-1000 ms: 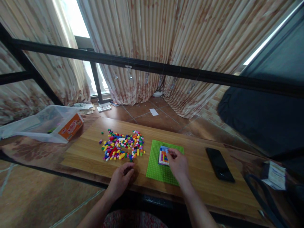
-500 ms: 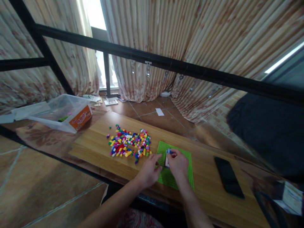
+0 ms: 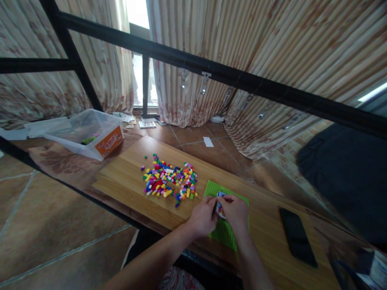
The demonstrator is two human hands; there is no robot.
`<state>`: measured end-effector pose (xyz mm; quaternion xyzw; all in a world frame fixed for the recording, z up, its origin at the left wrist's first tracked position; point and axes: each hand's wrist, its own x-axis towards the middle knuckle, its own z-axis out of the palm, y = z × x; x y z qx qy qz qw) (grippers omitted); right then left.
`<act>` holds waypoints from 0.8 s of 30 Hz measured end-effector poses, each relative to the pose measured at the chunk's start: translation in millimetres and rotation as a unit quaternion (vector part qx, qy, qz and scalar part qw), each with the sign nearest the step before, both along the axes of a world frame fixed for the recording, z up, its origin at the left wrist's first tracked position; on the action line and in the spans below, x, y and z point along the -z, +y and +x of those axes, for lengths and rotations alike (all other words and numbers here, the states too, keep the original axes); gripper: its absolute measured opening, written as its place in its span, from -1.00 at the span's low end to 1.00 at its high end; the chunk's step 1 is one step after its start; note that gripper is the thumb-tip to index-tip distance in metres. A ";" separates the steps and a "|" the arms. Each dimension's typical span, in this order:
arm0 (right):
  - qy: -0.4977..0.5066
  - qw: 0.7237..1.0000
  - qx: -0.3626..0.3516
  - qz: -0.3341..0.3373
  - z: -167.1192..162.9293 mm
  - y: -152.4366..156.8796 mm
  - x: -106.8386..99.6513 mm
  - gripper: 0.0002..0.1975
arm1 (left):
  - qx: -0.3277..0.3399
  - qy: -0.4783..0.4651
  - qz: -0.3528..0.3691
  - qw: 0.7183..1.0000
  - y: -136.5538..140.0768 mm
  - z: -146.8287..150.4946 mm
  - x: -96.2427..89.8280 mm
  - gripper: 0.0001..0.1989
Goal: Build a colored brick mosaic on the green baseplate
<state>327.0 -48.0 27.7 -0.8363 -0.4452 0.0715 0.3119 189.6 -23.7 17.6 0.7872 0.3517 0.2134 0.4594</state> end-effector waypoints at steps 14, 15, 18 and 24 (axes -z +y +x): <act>0.042 0.999 -0.006 -0.006 -6.4 -3.9 -5.2 -0.70 | 0.009 0.081 0.067 0.994 -14.8 1.9 1.7 -0.44; 0.046 0.999 -0.006 -0.006 -6.5 -3.7 -5.1 -0.70 | 0.010 0.080 0.069 0.994 -15.1 2.2 2.2 -0.44; 0.047 0.999 0.001 -0.015 -6.5 -3.1 -6.4 -0.68 | 0.011 0.072 0.076 0.994 -15.6 2.9 2.8 -0.43; 0.052 0.998 0.002 -0.022 -5.2 -3.1 -8.2 -0.69 | 0.007 0.092 0.085 0.992 -17.7 5.8 0.9 -0.39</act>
